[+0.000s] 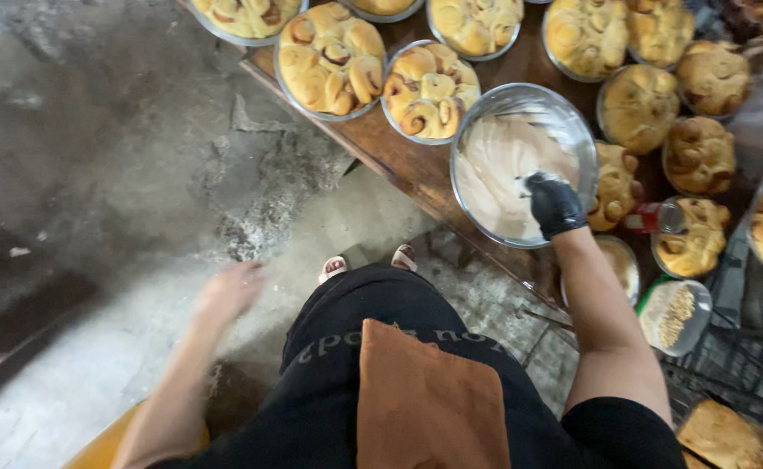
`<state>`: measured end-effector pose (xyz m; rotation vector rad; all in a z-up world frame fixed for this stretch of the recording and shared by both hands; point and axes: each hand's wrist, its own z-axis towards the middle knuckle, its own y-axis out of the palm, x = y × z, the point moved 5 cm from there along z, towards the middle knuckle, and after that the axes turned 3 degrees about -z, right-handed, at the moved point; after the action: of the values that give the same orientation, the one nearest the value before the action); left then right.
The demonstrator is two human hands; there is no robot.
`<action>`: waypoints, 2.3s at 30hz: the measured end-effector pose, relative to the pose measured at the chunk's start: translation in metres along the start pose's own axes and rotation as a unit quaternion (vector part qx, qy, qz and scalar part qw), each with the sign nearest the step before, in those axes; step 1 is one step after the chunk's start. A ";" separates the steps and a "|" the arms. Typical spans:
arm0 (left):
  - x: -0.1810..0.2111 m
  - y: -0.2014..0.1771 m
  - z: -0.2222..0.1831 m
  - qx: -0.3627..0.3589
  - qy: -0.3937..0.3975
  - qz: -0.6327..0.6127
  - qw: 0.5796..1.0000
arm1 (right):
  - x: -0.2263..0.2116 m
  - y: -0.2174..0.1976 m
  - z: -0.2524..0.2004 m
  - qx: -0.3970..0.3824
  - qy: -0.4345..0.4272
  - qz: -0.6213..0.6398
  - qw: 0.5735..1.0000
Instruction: The person mixes dough in a large metal bowl by hand, using a metal scraper to gather the mixture from the sides and transfer it between bowls.
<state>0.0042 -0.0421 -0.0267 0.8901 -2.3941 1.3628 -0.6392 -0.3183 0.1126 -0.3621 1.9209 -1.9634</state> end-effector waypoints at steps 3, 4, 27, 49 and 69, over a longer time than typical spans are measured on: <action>0.128 -0.001 -0.002 0.014 0.127 -0.068 0.989 | 0.000 -0.003 0.010 -0.024 0.060 0.018 0.998; 0.169 -0.015 0.003 0.070 0.198 -0.134 0.969 | -0.004 -0.005 0.015 -0.002 0.044 0.010 0.999; 0.483 0.072 0.243 0.150 0.196 -0.421 0.873 | 0.123 0.034 0.093 0.062 0.173 0.538 0.823; 0.464 0.098 0.254 0.186 0.227 -0.439 0.849 | -0.021 -0.032 -0.050 0.035 0.131 0.393 0.910; 0.477 0.077 0.225 0.202 0.177 -0.382 0.884 | 0.054 0.047 0.154 -0.192 -0.047 0.222 0.955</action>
<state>-0.3979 -0.3865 0.0326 1.3472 -1.2639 1.5012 -0.6175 -0.4806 0.0680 -0.1030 2.0941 -1.2688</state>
